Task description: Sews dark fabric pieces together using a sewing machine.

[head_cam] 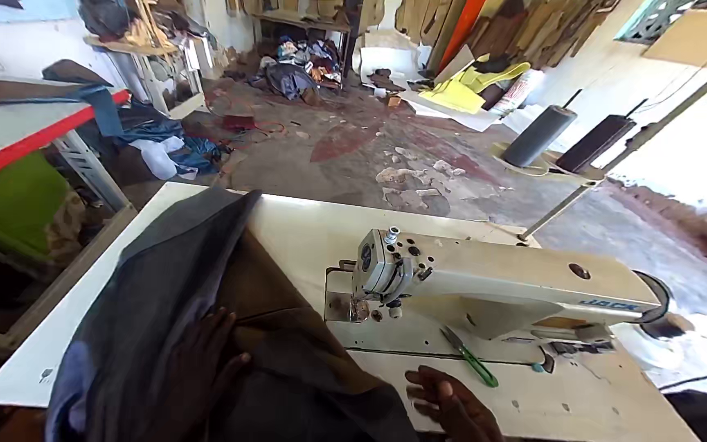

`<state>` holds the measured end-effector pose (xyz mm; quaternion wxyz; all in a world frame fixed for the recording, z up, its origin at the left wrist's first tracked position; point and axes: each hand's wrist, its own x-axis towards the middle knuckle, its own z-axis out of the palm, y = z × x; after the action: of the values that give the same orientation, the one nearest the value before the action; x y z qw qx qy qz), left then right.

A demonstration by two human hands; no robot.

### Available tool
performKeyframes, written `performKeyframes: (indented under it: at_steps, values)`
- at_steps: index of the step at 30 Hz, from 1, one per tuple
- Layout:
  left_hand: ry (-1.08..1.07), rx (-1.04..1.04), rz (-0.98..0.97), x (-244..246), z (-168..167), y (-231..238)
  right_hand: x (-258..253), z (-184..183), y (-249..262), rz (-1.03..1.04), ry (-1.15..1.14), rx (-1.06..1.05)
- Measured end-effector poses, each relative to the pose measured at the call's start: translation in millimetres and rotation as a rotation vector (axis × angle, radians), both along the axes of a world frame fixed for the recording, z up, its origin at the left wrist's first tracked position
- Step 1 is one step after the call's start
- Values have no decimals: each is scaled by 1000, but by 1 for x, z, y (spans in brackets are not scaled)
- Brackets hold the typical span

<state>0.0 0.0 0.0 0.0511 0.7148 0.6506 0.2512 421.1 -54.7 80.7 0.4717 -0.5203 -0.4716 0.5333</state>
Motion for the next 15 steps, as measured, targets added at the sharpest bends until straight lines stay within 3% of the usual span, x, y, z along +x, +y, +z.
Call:
performKeyframes:
  at_steps: [4, 6, 9, 12, 15]
  values:
    - [29, -22, 18, -19, -3, -23, -41, 11, 38, 281, -445, 202]
    - [22, -45, 17, -24, -3, -29, -67, -5, 56, 331, -779, 200]
    - [47, -50, 20, -24, -2, -32, -118, -45, 83, 347, -1048, 329]
    - [58, -13, -4, -21, -3, -32, -162, -64, 134, 393, -1085, 427]
    - [29, -6, -84, -23, 1, -32, -174, -45, 186, 545, -916, 299]
